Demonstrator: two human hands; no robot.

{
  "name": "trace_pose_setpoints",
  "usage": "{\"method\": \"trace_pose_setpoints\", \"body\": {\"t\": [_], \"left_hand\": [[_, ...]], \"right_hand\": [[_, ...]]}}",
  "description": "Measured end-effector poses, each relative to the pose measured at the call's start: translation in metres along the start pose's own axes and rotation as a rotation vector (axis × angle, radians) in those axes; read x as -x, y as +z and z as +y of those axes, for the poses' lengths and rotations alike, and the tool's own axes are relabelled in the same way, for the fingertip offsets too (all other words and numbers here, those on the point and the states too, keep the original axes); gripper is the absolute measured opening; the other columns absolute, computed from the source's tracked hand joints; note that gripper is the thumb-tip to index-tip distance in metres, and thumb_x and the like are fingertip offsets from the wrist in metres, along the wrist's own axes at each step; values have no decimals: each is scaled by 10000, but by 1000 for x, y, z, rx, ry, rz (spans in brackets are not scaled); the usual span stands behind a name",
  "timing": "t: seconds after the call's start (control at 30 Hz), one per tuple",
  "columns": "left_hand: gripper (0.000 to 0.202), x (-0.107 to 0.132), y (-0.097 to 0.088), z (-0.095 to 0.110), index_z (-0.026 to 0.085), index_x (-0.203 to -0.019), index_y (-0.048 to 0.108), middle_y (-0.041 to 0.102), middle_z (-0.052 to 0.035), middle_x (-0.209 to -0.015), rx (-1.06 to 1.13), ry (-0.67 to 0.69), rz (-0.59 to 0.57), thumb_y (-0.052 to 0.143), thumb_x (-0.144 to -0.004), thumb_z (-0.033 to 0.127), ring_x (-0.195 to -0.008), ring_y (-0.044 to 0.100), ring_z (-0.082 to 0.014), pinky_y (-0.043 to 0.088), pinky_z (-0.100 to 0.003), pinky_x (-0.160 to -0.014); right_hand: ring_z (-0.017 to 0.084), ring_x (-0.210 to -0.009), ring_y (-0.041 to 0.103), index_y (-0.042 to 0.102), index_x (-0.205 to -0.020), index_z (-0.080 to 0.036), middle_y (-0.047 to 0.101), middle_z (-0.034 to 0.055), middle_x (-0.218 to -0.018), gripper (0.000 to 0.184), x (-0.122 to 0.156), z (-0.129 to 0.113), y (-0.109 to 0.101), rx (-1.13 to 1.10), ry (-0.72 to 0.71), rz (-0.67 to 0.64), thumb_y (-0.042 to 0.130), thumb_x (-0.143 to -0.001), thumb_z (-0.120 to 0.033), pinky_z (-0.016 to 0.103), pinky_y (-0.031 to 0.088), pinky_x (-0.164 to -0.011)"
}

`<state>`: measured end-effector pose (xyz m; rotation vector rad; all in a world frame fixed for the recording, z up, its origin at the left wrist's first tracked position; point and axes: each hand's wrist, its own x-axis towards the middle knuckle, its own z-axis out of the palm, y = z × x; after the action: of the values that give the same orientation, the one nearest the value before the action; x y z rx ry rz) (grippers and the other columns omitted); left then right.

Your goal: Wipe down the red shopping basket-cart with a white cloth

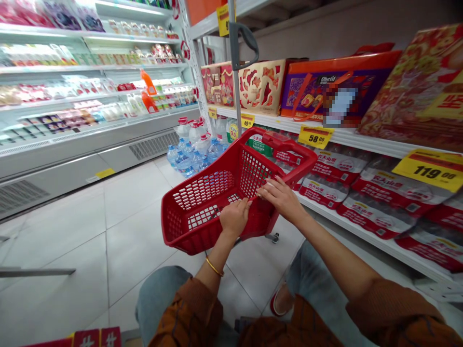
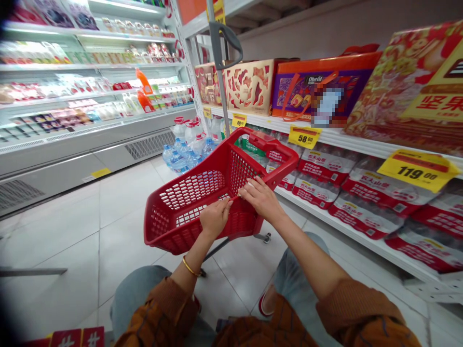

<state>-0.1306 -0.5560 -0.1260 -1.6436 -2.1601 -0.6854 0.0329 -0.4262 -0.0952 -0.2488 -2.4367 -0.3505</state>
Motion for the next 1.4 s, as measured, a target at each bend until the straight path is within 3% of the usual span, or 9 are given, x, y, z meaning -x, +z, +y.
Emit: {"method": "trace_pose_setpoints", "body": {"t": [0.33, 0.57, 0.77, 1.0, 1.13, 1.4], "left_hand": [[398, 1, -3, -7, 228, -1057, 702, 759, -54, -891, 29, 3, 14, 364, -986, 425, -759, 680, -174, 403, -271, -605], [403, 2, -3, -11, 225, -1041, 711, 761, -57, -880, 52, -2, 25, 366, -983, 426, -772, 680, -174, 421, -263, -616], [378, 2, -4, -15, 236, -1026, 716, 763, -48, -898, 71, 4, 43, 383, -979, 409, -775, 685, -170, 426, -263, -625], [374, 3, -9, -18, 221, -986, 723, 762, -44, -858, 80, 37, 63, 390, -981, 391, -749, 687, -166, 420, -259, -611], [362, 4, -10, -21, 218, -983, 725, 766, -40, -874, 81, 51, 82, 406, -977, 390, -750, 689, -163, 426, -257, -616], [342, 6, -7, -25, 228, -958, 734, 764, -32, -821, 74, 60, 125, 442, -962, 406, -679, 677, -161, 398, -263, -570]], "right_hand": [[238, -1272, 491, 591, -1251, -234, 669, 63, -1188, 341, 6, 14, -13, 54, 28, 2, 477, -943, -141, 513, 325, -1137], [262, -1289, 466, 578, -1273, -199, 646, 111, -1202, 348, 10, 17, -23, 18, 139, 18, 445, -955, -147, 564, 335, -1129], [255, -1266, 482, 610, -1227, -186, 656, 92, -1170, 310, 1, -9, -9, 29, 88, 61, 433, -974, -187, 509, 391, -1111], [222, -1124, 558, 644, -1168, -225, 681, 72, -1097, 283, -19, -44, 2, 28, 30, -11, 465, -956, -169, 464, 420, -1079], [206, -1060, 565, 640, -1166, -224, 683, 50, -1079, 274, -20, -37, -6, 73, -13, -17, 464, -961, -180, 466, 359, -1122], [197, -1132, 541, 615, -1217, -226, 684, 53, -1100, 301, -5, -13, -19, 108, 5, 12, 485, -953, -162, 484, 287, -1161]]}}
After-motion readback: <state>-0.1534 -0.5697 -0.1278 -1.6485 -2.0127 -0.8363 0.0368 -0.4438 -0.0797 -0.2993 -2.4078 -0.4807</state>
